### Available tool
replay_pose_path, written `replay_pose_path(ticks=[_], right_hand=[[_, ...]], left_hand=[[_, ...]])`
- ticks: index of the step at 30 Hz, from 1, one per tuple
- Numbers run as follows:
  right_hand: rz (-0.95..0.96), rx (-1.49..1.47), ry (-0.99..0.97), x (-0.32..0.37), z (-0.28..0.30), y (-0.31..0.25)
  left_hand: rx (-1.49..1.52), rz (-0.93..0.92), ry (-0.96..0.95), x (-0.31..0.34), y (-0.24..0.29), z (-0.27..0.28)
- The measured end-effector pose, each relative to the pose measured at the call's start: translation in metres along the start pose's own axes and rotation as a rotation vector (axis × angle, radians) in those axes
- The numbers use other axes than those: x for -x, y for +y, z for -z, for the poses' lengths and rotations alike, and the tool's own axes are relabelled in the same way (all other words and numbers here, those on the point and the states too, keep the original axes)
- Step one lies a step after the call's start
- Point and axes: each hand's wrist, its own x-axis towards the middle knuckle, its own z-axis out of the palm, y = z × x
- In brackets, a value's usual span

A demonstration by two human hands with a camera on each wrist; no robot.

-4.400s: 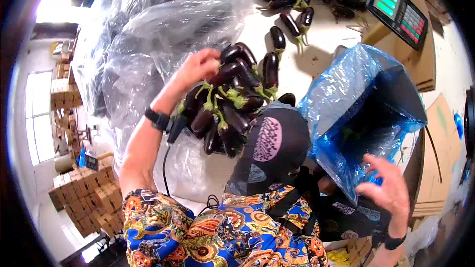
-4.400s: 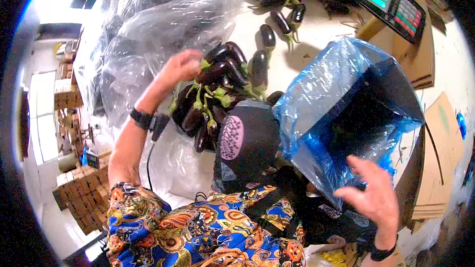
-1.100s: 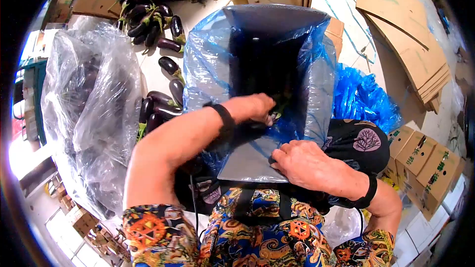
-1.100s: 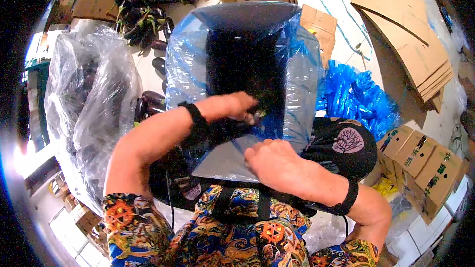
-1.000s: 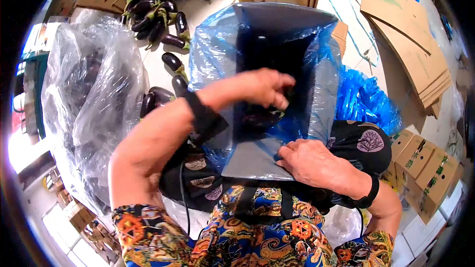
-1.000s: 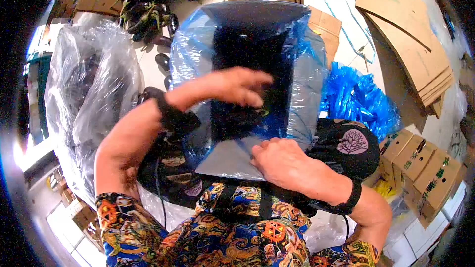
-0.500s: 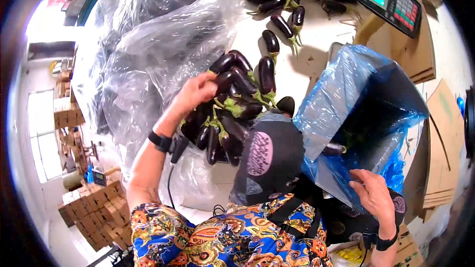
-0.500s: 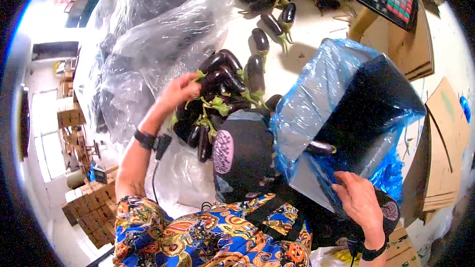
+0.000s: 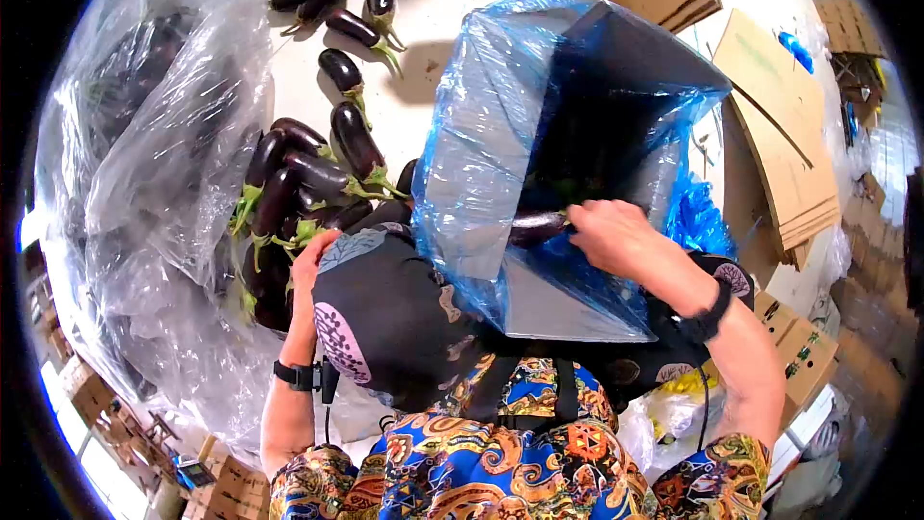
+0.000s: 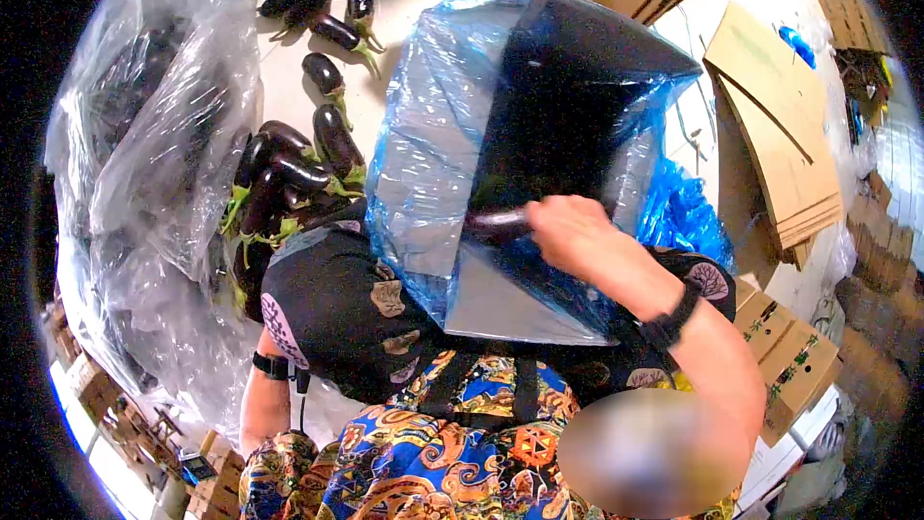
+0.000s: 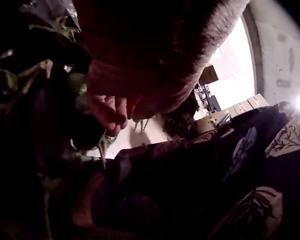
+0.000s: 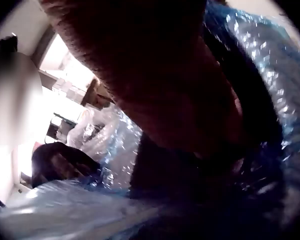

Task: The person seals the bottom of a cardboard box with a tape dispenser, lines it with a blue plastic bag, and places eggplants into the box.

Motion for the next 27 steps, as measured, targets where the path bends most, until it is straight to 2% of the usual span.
replay_pose_path(ticks=[2,3,6,10,13,16,19,21,22,23,26,27], right_hand=[[0.048,0.043,-0.032,-0.039,-0.031,0.003],[0.086,0.053,-0.023,-0.056,-0.049,0.005],[0.040,0.190,-0.180,-0.090,-0.068,-0.002],[0.020,0.153,-0.209,-0.092,-0.073,0.009],[0.037,0.140,-0.223,-0.076,-0.048,0.008],[0.121,0.026,-0.065,-0.056,-0.038,0.028],[0.094,-0.401,0.032,-0.031,-0.001,0.043],[-0.076,-0.585,-0.027,-0.012,0.028,0.043],[-0.042,-0.708,-0.029,-0.005,0.036,0.043],[-0.006,-0.832,-0.031,0.003,0.042,0.044],[0.075,-1.063,0.006,0.029,0.065,0.024],[0.116,-1.038,0.035,0.035,0.069,0.018]], left_hand=[[-0.065,-0.075,-0.022,-0.001,0.043,-0.016],[-0.020,-0.117,-0.047,-0.003,0.049,-0.024],[0.098,-0.224,-0.112,-0.008,0.059,-0.032],[0.078,-0.172,-0.090,0.002,0.046,-0.026],[0.057,-0.127,-0.066,0.005,0.035,-0.021],[0.028,-0.095,-0.044,0.004,0.030,-0.015],[-0.005,-0.039,-0.024,-0.001,0.021,-0.006],[0.003,0.003,-0.012,-0.008,0.011,0.000],[0.081,0.043,0.015,-0.013,0.010,0.000],[-0.028,-0.080,-0.012,-0.013,0.011,0.006],[0.042,0.028,0.085,-0.013,0.059,0.013],[0.074,0.051,0.100,-0.014,0.073,0.017]])
